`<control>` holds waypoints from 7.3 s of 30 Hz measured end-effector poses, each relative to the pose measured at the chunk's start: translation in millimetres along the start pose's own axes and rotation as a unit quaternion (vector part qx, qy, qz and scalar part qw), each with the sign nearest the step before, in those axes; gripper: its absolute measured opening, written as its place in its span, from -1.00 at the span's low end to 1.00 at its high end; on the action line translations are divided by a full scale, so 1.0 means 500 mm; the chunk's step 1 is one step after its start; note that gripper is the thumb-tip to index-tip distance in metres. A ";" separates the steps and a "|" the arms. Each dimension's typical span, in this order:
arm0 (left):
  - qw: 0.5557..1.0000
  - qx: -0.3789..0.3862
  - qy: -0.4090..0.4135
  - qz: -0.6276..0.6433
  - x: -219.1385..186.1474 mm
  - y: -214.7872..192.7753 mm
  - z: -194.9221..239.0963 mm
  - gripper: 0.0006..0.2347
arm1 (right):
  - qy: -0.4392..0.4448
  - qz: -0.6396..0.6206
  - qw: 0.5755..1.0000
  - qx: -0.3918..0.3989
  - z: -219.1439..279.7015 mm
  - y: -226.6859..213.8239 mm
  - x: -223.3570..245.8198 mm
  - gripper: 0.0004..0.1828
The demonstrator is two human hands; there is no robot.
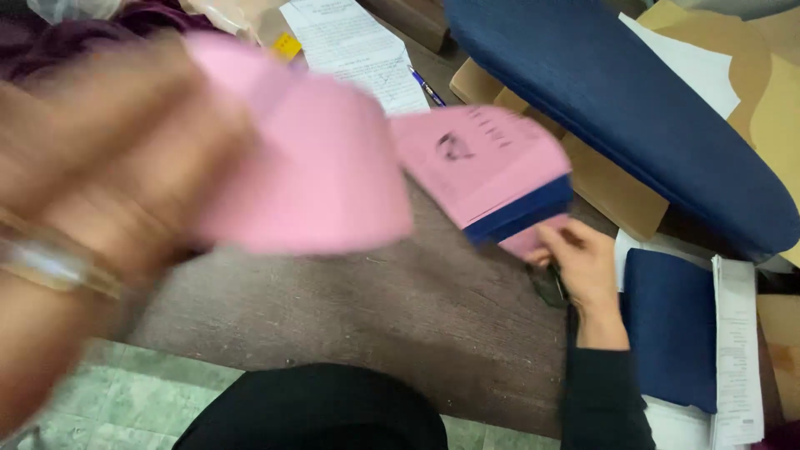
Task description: The person aligns and folds a pink paper pattern on a table, then uses a pen to mark a line. They proceed to cut the paper along the marked line using scissors and finally apply a piece of tape to the pattern.
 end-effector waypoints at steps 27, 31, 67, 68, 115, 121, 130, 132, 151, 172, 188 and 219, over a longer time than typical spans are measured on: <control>0.955 0.146 -0.195 0.170 -0.309 0.325 0.019 -0.36 | -0.154 0.113 0.968 0.160 0.157 0.046 -0.022 -0.61; 0.938 -0.001 -0.186 0.292 -0.357 0.294 -0.004 -0.54 | -0.149 0.106 0.970 0.161 0.185 0.036 -0.024 -0.62; 0.899 -0.191 -0.294 0.263 -0.580 0.355 0.031 -0.66 | -0.266 0.096 0.944 0.168 0.228 0.001 -0.169 -0.74; 0.898 -0.211 -0.271 0.275 -0.586 0.350 0.029 -0.68 | -0.269 0.088 0.945 0.167 0.230 0.002 -0.166 -0.75; 0.928 -0.201 -0.186 0.251 -0.633 0.327 0.021 -0.64 | -0.267 0.107 0.947 0.141 0.229 0.007 -0.166 -0.70; 0.928 -0.226 -0.157 0.251 -0.624 0.330 -0.004 -0.73 | -0.273 0.086 0.947 0.147 0.225 0.006 -0.162 -0.71; 0.948 -0.200 -0.170 0.179 -0.631 0.312 -0.021 -0.69 | -0.285 0.072 0.944 0.148 0.222 0.006 -0.166 -0.72; 0.963 -0.144 -0.162 0.159 -0.637 0.318 -0.022 -0.55 | -0.288 0.072 0.944 0.146 0.222 0.007 -0.165 -0.71; 0.954 -0.160 -0.192 0.168 -0.652 0.355 -0.021 -0.45 | -0.446 0.265 0.832 0.197 0.252 0.243 -0.031 -0.49; 0.945 -0.170 -0.218 0.177 -0.655 0.347 -0.025 -0.56 | -0.436 0.364 0.800 0.191 0.190 0.229 -0.101 -0.39; 0.942 -0.180 -0.218 0.181 -0.654 0.350 -0.024 -0.58 | -0.405 0.334 0.813 0.250 0.172 0.212 -0.092 -0.33; 0.916 -0.132 -0.271 0.266 -0.649 0.269 -0.044 -0.49 | -0.408 0.333 0.816 0.237 0.172 0.213 -0.089 -0.35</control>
Point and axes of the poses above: each hand's wrist, its own z-axis away from the middle knuckle, its own y-axis out of the palm, x = y × z, the point moved 1 cm from there along -z, towards the middle knuckle, and after that the axes turned 8 degrees about z, right-handed, at the moved point
